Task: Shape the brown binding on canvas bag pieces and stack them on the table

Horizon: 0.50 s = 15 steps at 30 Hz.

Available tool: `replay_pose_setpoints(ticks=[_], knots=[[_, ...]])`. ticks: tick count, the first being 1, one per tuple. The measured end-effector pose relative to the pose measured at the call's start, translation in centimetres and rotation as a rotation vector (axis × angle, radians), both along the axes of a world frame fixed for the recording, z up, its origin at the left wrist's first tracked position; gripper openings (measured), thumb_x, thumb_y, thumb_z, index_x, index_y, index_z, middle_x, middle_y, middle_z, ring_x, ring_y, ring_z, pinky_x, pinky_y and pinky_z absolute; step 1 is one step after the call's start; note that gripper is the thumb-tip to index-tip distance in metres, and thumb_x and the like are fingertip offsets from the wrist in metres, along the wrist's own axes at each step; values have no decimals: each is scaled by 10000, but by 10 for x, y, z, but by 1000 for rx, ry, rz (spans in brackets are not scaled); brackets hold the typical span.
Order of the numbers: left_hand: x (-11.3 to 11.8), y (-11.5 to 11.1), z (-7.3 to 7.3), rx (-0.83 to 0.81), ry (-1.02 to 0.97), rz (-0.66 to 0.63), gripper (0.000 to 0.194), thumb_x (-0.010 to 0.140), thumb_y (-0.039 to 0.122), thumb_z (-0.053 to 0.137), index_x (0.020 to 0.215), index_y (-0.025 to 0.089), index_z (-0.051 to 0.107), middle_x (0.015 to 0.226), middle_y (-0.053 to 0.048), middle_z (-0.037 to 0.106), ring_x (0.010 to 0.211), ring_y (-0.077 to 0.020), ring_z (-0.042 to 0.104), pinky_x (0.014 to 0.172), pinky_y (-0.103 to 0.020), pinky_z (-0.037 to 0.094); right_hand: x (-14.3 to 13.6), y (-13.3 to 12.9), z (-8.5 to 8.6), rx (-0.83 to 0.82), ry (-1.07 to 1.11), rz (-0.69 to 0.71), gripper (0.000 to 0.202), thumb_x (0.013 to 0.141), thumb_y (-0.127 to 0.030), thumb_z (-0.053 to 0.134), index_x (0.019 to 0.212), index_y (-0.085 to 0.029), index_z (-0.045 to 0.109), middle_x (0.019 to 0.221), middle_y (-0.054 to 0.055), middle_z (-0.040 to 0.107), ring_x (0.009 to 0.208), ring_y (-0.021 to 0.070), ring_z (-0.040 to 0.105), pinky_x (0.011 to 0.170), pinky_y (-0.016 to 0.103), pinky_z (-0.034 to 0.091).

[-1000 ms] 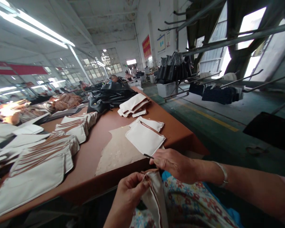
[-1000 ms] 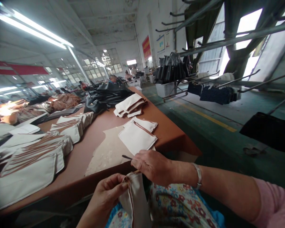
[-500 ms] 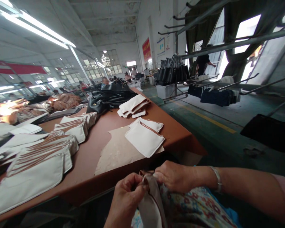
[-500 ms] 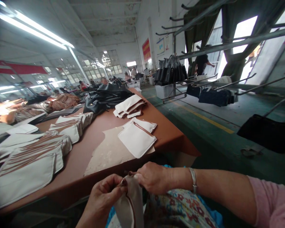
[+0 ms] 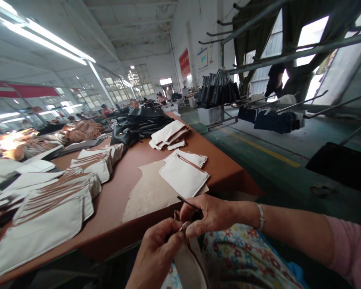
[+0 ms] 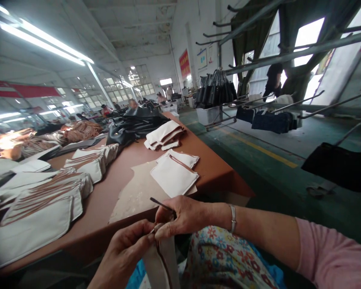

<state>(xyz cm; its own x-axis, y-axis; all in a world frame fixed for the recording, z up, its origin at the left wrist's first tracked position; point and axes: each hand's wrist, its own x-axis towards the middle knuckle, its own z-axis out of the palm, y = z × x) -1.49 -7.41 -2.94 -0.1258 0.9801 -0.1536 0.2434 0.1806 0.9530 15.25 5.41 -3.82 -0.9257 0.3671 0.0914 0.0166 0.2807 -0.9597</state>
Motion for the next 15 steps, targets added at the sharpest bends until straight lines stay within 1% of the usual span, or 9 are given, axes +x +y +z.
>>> replay_pose_setpoints(ticks=[1,3,5,7,9,11,13,15], knots=[[-1,-1,1,19,93,-2,210,791,329,613,702,147,666,641,-7,574,613,-130,442,550,-216,348,-3,-1,-4,-31,-24,2,408,695,-396,777,951,-112,633,798,-4,613,683,98,525,610,197,424],[0,-1,1,56,268,-10,189,807,295,582,708,154,659,676,-16,590,659,-151,479,586,-221,373,-8,-5,-9,-55,-55,-47,329,675,-325,778,869,-111,619,704,-35,570,603,73,473,532,173,373],[2,1,3,87,393,-17,176,816,279,575,711,160,651,692,-21,602,679,-162,506,597,-220,381,-11,-9,-11,-24,-50,-114,204,689,-227,729,812,-116,610,639,-54,534,549,60,430,481,164,322],[5,3,4,110,442,-9,169,822,270,571,718,164,650,688,-20,608,666,-159,512,591,-216,377,-11,-12,-11,44,-5,-175,100,698,-152,671,775,-119,614,613,-56,530,539,60,428,477,168,311],[7,4,4,116,442,8,173,822,268,571,709,163,650,663,-12,597,648,-154,502,582,-215,368,-11,-15,-13,105,67,-208,42,709,-119,636,749,-120,623,628,-45,556,570,71,463,521,176,347],[6,6,2,89,406,8,195,821,282,571,693,157,649,646,-5,578,644,-150,490,578,-216,360,-10,-17,-17,143,143,-216,15,733,-114,615,734,-123,627,673,-28,588,624,87,512,581,187,388],[1,6,-4,21,325,-18,236,826,322,569,681,151,643,628,4,549,623,-138,465,556,-213,344,-8,-19,-20,171,212,-214,44,761,-112,594,730,-130,620,714,-14,603,666,97,543,617,191,410],[-4,5,-11,-58,188,-48,267,825,368,575,687,147,633,626,9,529,595,-122,433,528,-207,323,-6,-20,-23,250,279,-209,71,789,-112,572,734,-135,611,725,-5,593,673,98,548,624,191,414]])
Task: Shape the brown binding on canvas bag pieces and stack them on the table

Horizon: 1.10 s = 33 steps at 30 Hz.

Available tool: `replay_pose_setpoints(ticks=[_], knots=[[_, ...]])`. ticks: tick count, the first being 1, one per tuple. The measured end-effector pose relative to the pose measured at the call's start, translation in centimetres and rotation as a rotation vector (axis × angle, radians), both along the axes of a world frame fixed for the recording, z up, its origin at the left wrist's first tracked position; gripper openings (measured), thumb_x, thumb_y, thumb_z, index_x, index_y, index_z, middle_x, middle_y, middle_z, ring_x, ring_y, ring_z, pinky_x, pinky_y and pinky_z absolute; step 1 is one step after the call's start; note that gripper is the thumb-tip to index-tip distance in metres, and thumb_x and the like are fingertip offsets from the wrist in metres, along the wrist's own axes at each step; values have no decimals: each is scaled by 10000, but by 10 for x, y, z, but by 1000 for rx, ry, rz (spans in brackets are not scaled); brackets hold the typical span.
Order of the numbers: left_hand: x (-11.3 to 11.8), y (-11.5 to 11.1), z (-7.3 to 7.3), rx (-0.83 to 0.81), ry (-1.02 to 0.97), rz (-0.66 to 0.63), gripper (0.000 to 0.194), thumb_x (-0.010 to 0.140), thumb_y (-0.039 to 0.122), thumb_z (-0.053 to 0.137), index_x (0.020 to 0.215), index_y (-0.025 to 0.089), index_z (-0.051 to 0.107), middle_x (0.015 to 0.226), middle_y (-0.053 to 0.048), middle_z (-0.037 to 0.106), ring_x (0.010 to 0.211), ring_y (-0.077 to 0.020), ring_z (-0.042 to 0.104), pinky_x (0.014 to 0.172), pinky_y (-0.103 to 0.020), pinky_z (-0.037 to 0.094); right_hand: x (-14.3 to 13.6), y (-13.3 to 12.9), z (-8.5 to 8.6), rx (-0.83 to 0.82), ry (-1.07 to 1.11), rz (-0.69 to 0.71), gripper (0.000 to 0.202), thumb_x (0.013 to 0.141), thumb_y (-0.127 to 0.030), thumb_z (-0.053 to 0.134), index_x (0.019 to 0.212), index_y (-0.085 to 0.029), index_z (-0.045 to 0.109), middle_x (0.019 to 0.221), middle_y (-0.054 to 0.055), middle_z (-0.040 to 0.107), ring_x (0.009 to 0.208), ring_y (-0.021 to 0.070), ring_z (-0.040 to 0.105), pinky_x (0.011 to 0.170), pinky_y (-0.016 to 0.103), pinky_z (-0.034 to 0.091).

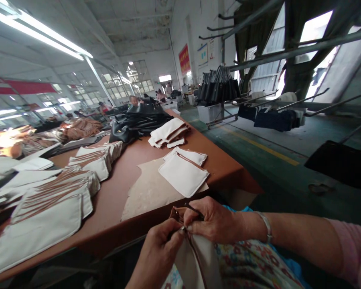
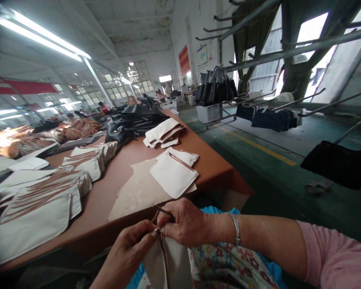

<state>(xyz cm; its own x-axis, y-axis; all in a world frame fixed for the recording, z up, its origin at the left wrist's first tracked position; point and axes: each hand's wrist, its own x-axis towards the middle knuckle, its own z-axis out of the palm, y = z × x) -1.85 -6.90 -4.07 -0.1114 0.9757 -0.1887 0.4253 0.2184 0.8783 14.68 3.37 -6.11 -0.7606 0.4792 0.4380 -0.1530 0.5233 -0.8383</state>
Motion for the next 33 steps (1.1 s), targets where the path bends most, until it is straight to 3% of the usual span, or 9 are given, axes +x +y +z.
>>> replay_pose_setpoints(ticks=[6,11,14,18,20,23,26,29,33], knots=[[1,-3,-4,-161,-515,103,306,726,436,692,668,156,584,544,64,390,467,-65,282,427,-189,188,8,5,-6,557,148,36,141,866,-145,506,911,-139,639,748,31,550,690,129,526,646,228,424],[8,-1,-2,-197,-593,82,425,709,496,754,613,160,512,494,68,396,448,-49,263,438,-196,175,14,14,-16,825,123,53,174,901,-192,457,958,-143,615,732,35,536,680,153,495,635,260,421],[3,-1,-7,-128,-449,8,392,760,486,720,661,147,549,543,47,447,495,-66,329,473,-201,225,19,16,-17,668,122,103,178,920,-228,470,974,-138,614,764,47,561,701,146,504,653,256,428],[-3,-2,-6,-32,-175,-87,392,832,518,625,710,150,573,607,38,446,562,-91,362,498,-202,267,24,18,-5,-38,-37,144,406,985,-422,390,987,-85,617,781,48,569,678,116,497,625,226,429],[-1,-2,-1,-2,-69,-107,389,850,517,595,721,151,582,629,33,449,583,-101,369,503,-203,285,24,21,5,-250,-181,185,457,971,-472,414,881,-79,629,728,23,544,633,98,466,575,206,397],[5,-1,10,43,77,-128,366,871,485,570,714,155,592,654,22,467,613,-116,403,533,-206,322,21,27,16,-231,-320,289,357,885,-420,582,767,-88,634,659,-16,505,592,76,429,539,185,350],[11,-3,16,125,176,-106,346,885,447,563,686,165,579,651,24,465,616,-116,412,552,-208,326,18,28,19,-140,-303,310,232,841,-296,612,742,-89,643,615,-34,493,573,65,421,527,171,336],[12,-4,8,167,145,-91,352,882,455,571,677,169,557,651,27,447,617,-115,402,550,-210,314,16,22,10,-144,-244,269,199,811,-276,623,750,-87,637,611,-35,508,561,62,416,510,162,333],[6,2,-6,71,-71,-148,369,884,482,564,693,170,513,659,37,402,620,-110,351,547,-209,303,14,15,-2,-72,-203,139,98,761,-179,599,705,-100,618,614,-30,539,556,62,439,510,160,335]])
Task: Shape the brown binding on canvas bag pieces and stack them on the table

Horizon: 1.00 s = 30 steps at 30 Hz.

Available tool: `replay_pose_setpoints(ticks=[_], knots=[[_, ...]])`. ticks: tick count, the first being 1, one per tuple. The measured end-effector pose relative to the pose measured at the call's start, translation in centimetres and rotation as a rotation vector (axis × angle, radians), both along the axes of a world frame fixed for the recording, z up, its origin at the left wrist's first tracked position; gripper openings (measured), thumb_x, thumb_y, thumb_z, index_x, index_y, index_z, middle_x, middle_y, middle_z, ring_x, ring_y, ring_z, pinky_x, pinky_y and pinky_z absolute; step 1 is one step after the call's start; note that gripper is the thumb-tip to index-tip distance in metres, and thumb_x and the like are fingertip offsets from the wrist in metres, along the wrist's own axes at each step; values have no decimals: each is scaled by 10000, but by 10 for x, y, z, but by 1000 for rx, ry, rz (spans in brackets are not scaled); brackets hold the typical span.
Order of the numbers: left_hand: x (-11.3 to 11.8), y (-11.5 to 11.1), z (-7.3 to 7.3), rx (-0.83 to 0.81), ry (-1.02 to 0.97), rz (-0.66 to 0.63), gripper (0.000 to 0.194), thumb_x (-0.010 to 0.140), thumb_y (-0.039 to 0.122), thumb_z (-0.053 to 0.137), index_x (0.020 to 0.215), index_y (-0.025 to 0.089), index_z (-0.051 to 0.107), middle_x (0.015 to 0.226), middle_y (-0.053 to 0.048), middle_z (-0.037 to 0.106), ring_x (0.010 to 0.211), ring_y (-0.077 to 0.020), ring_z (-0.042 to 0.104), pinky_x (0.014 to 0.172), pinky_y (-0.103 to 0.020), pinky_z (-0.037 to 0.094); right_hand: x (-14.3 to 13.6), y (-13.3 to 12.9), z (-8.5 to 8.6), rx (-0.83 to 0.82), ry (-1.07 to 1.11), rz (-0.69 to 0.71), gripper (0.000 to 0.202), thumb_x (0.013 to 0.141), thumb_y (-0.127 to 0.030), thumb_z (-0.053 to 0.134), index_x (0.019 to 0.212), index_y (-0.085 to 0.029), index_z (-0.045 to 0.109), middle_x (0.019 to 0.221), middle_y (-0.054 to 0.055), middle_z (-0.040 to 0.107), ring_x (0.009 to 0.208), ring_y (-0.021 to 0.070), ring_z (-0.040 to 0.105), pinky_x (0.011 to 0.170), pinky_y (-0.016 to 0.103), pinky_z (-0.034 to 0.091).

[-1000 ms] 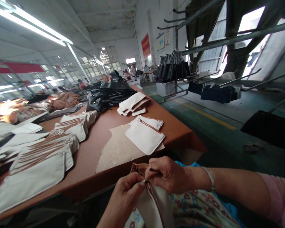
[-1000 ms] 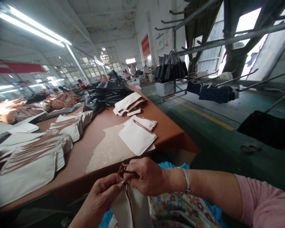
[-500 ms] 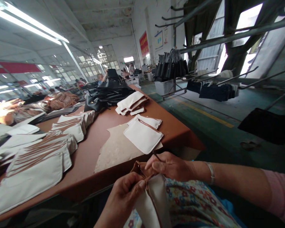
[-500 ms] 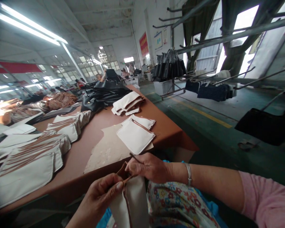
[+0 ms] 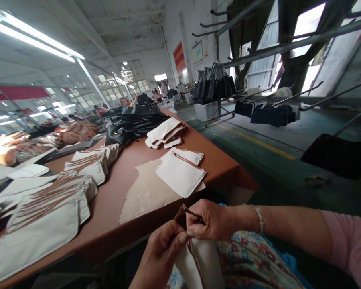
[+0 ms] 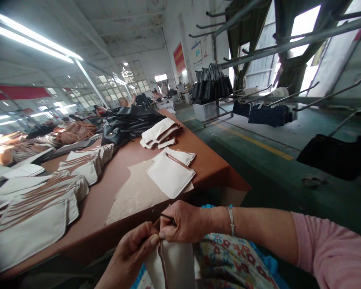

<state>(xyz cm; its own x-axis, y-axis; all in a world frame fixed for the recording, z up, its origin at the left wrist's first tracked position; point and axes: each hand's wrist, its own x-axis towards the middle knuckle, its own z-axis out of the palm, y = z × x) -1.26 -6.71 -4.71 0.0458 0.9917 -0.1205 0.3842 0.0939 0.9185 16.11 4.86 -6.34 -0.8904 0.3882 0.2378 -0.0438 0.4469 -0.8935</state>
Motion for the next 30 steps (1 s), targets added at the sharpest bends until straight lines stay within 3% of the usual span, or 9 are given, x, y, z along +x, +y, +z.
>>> replay_pose_setpoints(ticks=[5,10,14,18,20,22,26,28,30], knots=[[-25,10,5,-169,-146,-172,324,826,461,657,792,147,586,733,23,463,661,-116,364,569,-203,311,1,8,2,-13,38,-63,109,754,-162,601,687,-90,649,615,-21,563,548,63,438,490,164,318],[-55,9,16,-166,20,-136,328,830,459,638,810,132,656,718,10,522,671,-138,421,591,-209,333,9,39,3,-67,1,20,199,792,-257,644,770,-67,698,642,2,583,595,86,472,542,187,366],[-36,19,32,-34,182,-129,246,838,346,625,691,149,629,693,12,528,662,-143,423,573,-206,323,4,55,18,-72,-101,87,335,821,-360,655,986,-75,712,792,35,664,673,109,547,623,204,426],[-12,34,43,82,232,-129,214,856,293,568,724,161,672,769,-3,606,761,-181,510,696,-219,391,-23,41,41,126,-120,75,565,772,-483,707,1223,-154,620,1029,62,682,860,167,609,743,240,450],[-17,35,38,31,252,-102,246,863,318,553,746,151,691,736,5,592,718,-165,490,667,-219,380,-36,32,42,198,-202,46,615,700,-494,763,1194,-151,633,941,53,691,806,175,611,677,234,441],[-34,27,28,-84,270,-102,255,825,355,607,732,132,687,640,28,520,609,-129,406,557,-215,317,-42,30,37,202,-263,39,525,663,-479,791,1037,-123,693,779,27,672,703,157,591,596,218,412],[-69,-4,11,-258,264,-155,195,740,311,701,711,118,693,625,42,480,571,-110,360,508,-210,274,-31,50,15,34,-126,66,354,714,-441,753,783,-99,694,640,-8,607,597,106,525,548,196,384],[-75,-16,12,-238,280,-146,186,763,298,677,681,131,679,687,28,505,615,-123,404,539,-211,308,-22,65,7,3,-97,45,322,724,-408,747,790,-99,687,662,-5,617,602,104,528,562,197,396],[-70,-19,20,-175,334,-143,217,785,295,662,625,152,630,732,22,507,652,-133,434,563,-213,323,-17,73,4,124,-176,19,272,685,-355,774,762,-107,693,691,8,629,636,117,547,590,205,406]])
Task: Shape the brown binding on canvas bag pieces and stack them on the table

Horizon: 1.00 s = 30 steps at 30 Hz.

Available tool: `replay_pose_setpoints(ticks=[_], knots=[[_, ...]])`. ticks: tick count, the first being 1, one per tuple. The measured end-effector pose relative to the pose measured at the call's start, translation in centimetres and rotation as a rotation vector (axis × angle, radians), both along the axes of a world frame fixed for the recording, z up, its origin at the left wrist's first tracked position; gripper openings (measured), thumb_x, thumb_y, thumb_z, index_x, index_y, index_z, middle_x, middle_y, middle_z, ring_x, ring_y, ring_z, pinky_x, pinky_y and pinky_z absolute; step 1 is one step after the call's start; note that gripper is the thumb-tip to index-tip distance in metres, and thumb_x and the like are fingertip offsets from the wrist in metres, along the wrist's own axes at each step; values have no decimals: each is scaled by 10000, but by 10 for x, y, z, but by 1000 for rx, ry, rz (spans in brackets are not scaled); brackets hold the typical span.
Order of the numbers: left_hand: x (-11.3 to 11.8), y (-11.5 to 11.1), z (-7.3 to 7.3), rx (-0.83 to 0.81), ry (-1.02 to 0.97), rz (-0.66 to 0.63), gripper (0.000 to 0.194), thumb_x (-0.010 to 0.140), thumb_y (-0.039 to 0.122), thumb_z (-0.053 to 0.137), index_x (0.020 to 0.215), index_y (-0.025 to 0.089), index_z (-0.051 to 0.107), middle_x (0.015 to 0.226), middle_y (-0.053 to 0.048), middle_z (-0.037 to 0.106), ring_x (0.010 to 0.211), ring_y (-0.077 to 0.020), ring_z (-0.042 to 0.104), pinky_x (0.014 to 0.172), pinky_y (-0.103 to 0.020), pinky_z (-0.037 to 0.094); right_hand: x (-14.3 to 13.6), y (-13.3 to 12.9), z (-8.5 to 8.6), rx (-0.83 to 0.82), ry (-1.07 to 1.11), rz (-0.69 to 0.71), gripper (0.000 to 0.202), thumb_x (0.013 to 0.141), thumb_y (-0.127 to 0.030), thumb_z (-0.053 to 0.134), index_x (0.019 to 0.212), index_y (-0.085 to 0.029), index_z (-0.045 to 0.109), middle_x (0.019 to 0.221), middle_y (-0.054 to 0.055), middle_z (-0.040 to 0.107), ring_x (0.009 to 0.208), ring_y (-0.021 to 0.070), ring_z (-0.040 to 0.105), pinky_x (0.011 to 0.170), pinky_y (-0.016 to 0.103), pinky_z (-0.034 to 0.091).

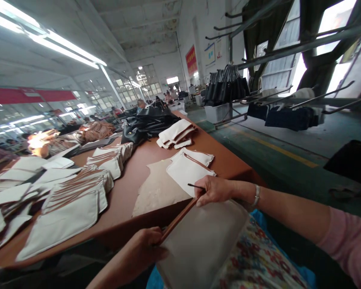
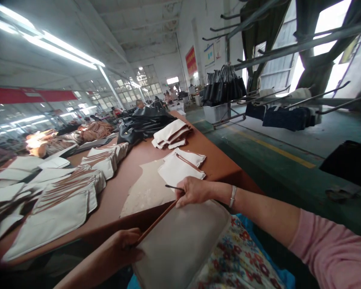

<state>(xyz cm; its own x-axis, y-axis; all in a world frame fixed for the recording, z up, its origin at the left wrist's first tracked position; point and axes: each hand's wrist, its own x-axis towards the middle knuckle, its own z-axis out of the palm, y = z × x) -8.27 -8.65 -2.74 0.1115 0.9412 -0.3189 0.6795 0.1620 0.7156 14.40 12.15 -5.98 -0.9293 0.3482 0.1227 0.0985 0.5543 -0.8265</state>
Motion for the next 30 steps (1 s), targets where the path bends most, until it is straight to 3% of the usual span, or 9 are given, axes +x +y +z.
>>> replay_pose_setpoints(ticks=[3,6,9,13,16,19,21,25,30], knots=[[19,10,12,86,64,-29,265,746,253,703,553,171,540,700,37,468,635,-126,410,549,-221,293,-5,-10,2,122,-70,17,312,655,-331,796,878,-130,715,839,33,665,741,142,583,654,215,424],[34,27,17,110,-80,33,300,728,299,721,527,170,539,625,40,441,608,-126,359,523,-233,259,-21,-37,5,-71,22,99,547,646,-397,816,1103,-147,647,953,25,663,794,136,582,671,206,435],[33,34,16,51,-255,71,316,720,404,731,570,157,604,602,35,466,607,-128,366,527,-229,274,-33,-56,2,-269,40,102,578,580,-456,851,1000,-118,643,807,-13,630,684,103,527,590,189,404],[22,24,11,-145,-432,-10,410,663,493,780,798,116,695,675,15,543,634,-128,445,596,-221,351,-32,-57,-2,-413,74,144,452,630,-486,816,785,-89,666,646,-29,586,576,73,470,538,185,370],[17,15,7,-153,-603,32,444,687,476,784,928,115,689,850,-36,619,767,-161,522,718,-248,407,-27,-50,-3,-424,228,105,396,661,-442,809,771,-83,683,690,1,618,610,87,502,557,196,393],[13,14,6,-20,-647,174,277,778,370,746,874,123,665,810,-12,606,734,-126,494,683,-214,379,-24,-43,-6,-347,340,51,353,679,-421,803,749,-94,689,719,16,624,654,105,527,584,208,413],[11,16,5,33,-594,186,241,797,342,734,859,122,659,775,-4,600,719,-123,488,667,-212,373,-23,-40,-11,-266,356,53,330,697,-414,789,726,-102,687,698,12,612,658,111,529,595,216,419],[19,23,-1,5,-598,107,213,811,321,716,881,124,672,808,-20,627,737,-138,516,678,-232,388,-14,-44,-20,-227,284,104,277,802,-376,698,827,-100,692,764,29,629,707,123,549,654,234,444],[35,25,-14,-44,-706,80,189,773,284,739,817,122,653,761,-7,594,679,-117,476,624,-226,358,-5,-63,-21,-454,256,133,358,810,-397,700,998,-110,596,846,27,614,719,108,538,673,237,445]])
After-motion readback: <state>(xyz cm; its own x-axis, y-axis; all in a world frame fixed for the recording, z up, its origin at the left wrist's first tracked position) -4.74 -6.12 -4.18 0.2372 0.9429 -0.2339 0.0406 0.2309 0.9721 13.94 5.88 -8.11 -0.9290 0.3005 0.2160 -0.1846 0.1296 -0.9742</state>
